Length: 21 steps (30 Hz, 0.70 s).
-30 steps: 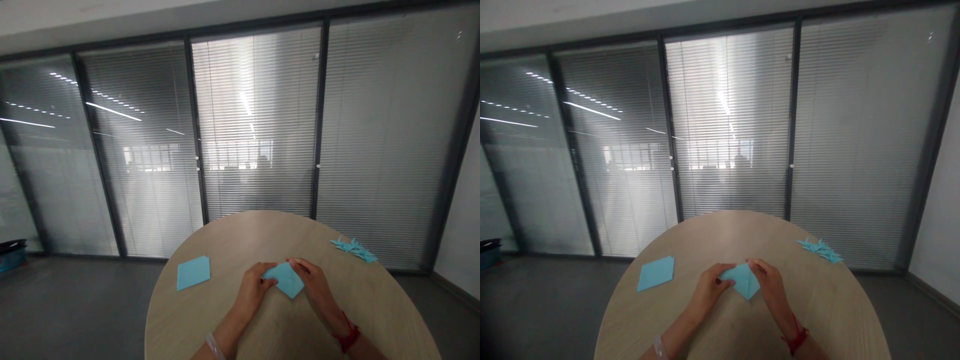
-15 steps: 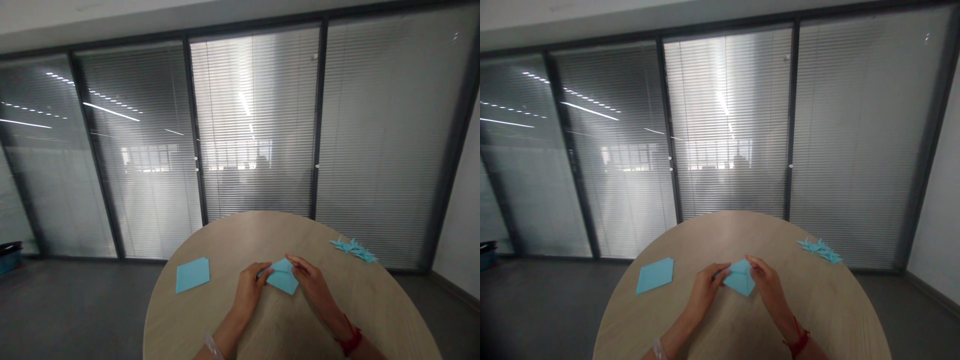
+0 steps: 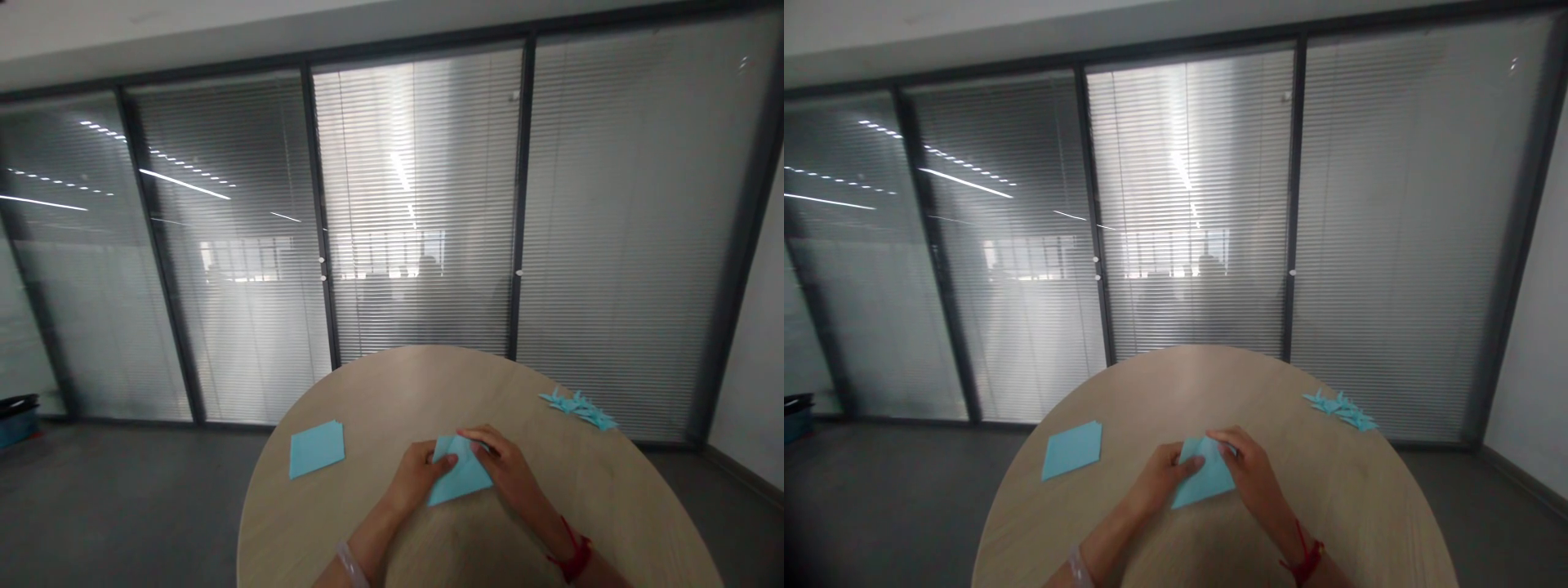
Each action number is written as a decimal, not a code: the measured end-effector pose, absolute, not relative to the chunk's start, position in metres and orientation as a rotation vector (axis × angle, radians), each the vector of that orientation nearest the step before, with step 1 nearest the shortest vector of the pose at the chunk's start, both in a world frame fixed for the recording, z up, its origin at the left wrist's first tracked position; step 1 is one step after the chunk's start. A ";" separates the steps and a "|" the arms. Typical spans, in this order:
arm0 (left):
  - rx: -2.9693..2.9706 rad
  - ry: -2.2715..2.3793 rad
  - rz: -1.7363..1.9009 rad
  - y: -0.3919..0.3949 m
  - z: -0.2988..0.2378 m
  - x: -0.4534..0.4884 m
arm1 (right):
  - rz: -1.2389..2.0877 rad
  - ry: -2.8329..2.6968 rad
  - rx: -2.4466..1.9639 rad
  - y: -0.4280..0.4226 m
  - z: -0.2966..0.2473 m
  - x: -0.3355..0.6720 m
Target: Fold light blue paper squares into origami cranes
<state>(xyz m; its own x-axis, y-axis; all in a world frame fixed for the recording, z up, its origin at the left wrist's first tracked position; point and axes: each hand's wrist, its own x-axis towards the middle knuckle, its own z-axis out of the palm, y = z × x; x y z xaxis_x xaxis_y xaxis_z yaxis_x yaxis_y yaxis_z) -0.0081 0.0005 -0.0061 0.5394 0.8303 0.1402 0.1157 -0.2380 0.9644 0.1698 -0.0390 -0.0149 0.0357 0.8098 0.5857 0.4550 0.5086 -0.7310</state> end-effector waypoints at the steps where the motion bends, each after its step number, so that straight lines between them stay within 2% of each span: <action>1: 1.622 0.757 0.807 0.000 -0.007 -0.008 | 0.304 -1.633 -1.113 -0.039 -0.017 0.169; 8: 1.290 0.658 0.963 0.000 -0.015 -0.005 | -0.357 -1.956 -1.012 -0.047 -0.020 0.157; 14: 1.123 0.560 1.017 0.000 -0.018 -0.002 | -0.425 -2.210 -1.019 -0.057 -0.017 0.144; 21: 1.148 0.559 1.011 -0.006 -0.007 -0.002 | -0.573 -2.209 -1.082 -0.053 -0.021 0.146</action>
